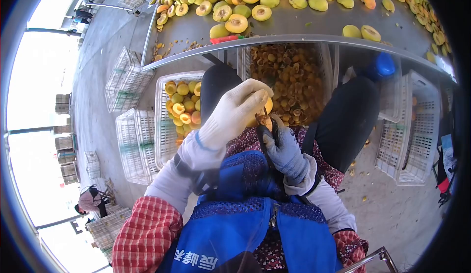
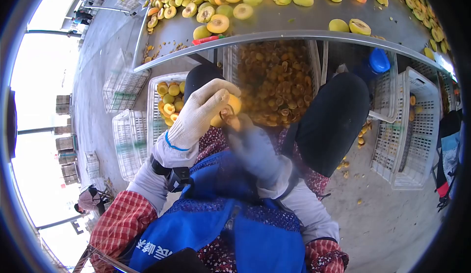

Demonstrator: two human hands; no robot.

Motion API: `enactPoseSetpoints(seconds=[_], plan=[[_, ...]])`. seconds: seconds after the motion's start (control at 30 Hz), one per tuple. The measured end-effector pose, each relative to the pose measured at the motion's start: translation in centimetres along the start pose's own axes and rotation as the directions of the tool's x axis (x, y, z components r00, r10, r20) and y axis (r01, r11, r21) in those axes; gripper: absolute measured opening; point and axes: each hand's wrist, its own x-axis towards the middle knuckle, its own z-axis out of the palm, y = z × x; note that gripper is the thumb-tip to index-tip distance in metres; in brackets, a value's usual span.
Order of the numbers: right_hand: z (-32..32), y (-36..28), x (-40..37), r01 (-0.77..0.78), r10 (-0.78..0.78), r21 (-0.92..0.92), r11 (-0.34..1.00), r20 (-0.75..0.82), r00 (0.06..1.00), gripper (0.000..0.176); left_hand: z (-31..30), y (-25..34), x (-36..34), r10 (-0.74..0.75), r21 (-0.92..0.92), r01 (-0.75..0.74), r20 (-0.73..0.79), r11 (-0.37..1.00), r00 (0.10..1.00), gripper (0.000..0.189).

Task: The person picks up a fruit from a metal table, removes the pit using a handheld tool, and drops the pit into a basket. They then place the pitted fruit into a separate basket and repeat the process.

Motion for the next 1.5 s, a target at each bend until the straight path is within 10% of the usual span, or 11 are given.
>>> enactPoseSetpoints(seconds=[0.37, 0.57, 0.77, 1.07, 1.23, 1.33, 1.5], plan=[[1.6, 0.2, -0.2, 0.012, 0.070, 0.588, 0.809, -0.116, 0.991, 0.026, 4.3, -1.3, 0.0, 0.219, 0.088, -0.200, -0.390, 0.976, 0.895, 0.025], [1.1, -0.7, -0.1, 0.186, -0.073, 0.411, 0.892, -0.276, 0.958, 0.029, 6.2, -0.7, -0.3, 0.195, -0.229, -0.338, -0.482, 0.913, 0.854, 0.023], [0.4, 0.1, -0.4, 0.177, -0.106, 0.360, 0.916, -0.208, 0.972, 0.038, 5.5, -1.3, 0.0, 0.393, 0.009, -0.424, -0.394, 0.905, 0.831, 0.030], [0.5, 1.0, -0.6, -0.035, 0.097, 0.664, 0.747, -0.058, 0.994, 0.030, 4.5, -0.6, 0.3, 0.192, -0.040, -0.209, -0.254, 0.977, 0.948, 0.023], [-1.3, 0.3, 0.4, -0.091, 0.114, 0.357, 0.930, -0.044, 0.993, 0.032, 1.6, 0.4, 1.4, 0.020, -0.266, 0.012, 0.117, 0.964, 0.993, 0.028], [-0.8, 0.9, 0.4, -0.089, 0.091, 0.136, 0.987, -0.004, 0.996, 0.041, 1.8, -0.3, 1.6, -0.023, -0.033, 0.021, -0.033, 0.999, 0.999, 0.025], [1.1, 1.6, -0.4, -0.207, 0.224, 0.668, 0.714, 0.062, 0.973, 0.025, 3.5, -0.8, 1.1, 0.077, 0.062, -0.066, -0.202, 0.996, 0.976, 0.022]])
